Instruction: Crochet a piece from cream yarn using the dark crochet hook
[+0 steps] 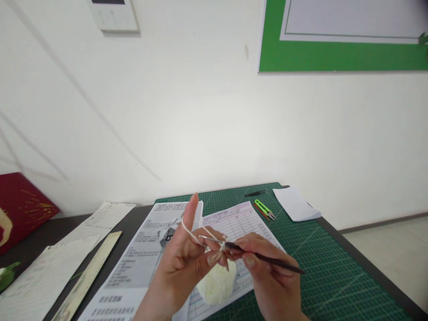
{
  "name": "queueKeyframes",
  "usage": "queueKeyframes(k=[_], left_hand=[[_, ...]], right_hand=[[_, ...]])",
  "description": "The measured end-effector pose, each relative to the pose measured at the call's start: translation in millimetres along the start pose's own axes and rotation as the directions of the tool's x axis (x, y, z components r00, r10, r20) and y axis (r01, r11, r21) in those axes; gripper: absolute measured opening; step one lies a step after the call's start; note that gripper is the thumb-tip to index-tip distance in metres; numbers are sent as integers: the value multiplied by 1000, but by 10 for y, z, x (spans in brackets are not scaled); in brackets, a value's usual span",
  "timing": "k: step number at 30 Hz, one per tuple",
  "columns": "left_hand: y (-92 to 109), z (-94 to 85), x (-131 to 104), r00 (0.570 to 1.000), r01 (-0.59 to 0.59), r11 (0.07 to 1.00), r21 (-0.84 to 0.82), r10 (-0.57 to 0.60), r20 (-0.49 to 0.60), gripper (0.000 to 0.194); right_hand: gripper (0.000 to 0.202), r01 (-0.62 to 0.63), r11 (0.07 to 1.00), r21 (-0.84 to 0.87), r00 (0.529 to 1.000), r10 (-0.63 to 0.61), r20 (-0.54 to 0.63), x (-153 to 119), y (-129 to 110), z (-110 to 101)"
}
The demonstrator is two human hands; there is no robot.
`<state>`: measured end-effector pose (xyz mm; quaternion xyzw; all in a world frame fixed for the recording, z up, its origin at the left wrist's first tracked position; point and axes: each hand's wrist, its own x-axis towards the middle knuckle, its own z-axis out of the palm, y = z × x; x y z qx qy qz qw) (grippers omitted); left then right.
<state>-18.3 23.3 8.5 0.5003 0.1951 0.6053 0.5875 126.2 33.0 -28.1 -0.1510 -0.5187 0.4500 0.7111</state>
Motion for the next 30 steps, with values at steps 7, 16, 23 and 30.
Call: queueKeyframes(k=[7, 16, 23, 30], left_hand=[[-102, 136, 22, 994, 34, 999, -2, -34, -105, 78], [-20, 127, 19, 984, 113, 977, -181, -135, -117, 90], [53, 35, -12, 986, 168, 939, -299, -161, 50, 94], [53, 5, -38, 990, 123, 948, -295, -98, 98, 97]], right_hand=[[48, 283, 866, -412, 959, -254, 127, -23, -99, -51], [44, 691, 389, -609, 722, -413, 555, 1, -124, -215], [23, 347, 899, -266, 936, -313, 163, 74, -94, 7], [13, -186, 963, 197, 983, 182, 34, -35, -61, 58]])
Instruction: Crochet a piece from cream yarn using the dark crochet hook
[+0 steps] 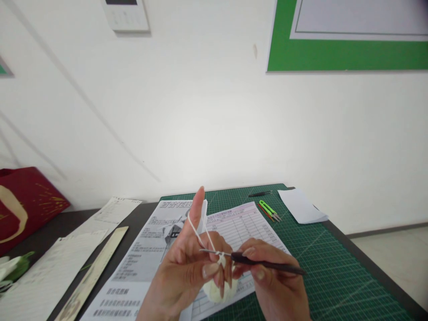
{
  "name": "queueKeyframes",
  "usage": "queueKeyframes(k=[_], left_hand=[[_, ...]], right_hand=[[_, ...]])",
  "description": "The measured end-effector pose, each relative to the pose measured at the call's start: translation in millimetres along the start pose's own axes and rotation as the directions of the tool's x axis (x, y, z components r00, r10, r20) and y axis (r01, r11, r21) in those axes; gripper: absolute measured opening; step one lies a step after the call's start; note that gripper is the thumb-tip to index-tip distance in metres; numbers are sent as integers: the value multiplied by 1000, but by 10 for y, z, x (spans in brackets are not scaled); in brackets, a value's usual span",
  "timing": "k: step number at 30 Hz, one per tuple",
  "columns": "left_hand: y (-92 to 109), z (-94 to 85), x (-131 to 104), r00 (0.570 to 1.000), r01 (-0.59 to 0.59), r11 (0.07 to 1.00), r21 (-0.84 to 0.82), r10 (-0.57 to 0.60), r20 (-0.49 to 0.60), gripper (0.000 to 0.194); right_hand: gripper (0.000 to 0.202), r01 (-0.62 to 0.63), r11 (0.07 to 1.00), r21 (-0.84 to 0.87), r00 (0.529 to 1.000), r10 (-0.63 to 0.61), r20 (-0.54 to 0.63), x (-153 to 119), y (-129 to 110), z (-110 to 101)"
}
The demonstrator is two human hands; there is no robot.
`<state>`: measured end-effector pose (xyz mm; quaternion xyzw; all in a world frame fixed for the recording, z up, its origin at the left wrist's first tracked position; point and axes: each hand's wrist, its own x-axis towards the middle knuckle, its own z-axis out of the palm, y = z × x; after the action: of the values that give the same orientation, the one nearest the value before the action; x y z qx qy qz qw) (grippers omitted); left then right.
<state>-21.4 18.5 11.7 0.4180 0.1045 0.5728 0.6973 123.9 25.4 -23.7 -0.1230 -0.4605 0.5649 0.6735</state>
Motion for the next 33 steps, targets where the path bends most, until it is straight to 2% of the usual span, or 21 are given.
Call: queueKeyframes(k=[3, 8, 14, 22, 25, 33], left_hand=[[9, -19, -12, 998, 17, 1000, 20, -18, 57, 98], [15, -74, -23, 990, 8, 1000, 13, -10, 143, 85], [-31, -133, 1, 957, -68, 998, -16, 70, 283, 78], [-50, -128, -10, 950, -38, 999, -10, 39, 309, 77], [-49, -117, -16, 947, -28, 999, -16, 31, 321, 77], [-44, -101, -27, 966, 27, 1000, -11, -23, 258, 76]], right_hand=[[10, -53, 998, 45, 998, 55, -39, -24, -15, -18], [9, -31, 998, 51, 999, 29, 39, 26, -77, -76], [10, -106, 990, 97, 992, 98, 84, 49, -111, -110], [12, -153, 980, 127, 985, 140, 103, 83, -137, -123], [11, -133, 984, 122, 987, 120, 103, 100, -163, -123], [10, -61, 996, 65, 990, 51, 135, 132, -219, -156]])
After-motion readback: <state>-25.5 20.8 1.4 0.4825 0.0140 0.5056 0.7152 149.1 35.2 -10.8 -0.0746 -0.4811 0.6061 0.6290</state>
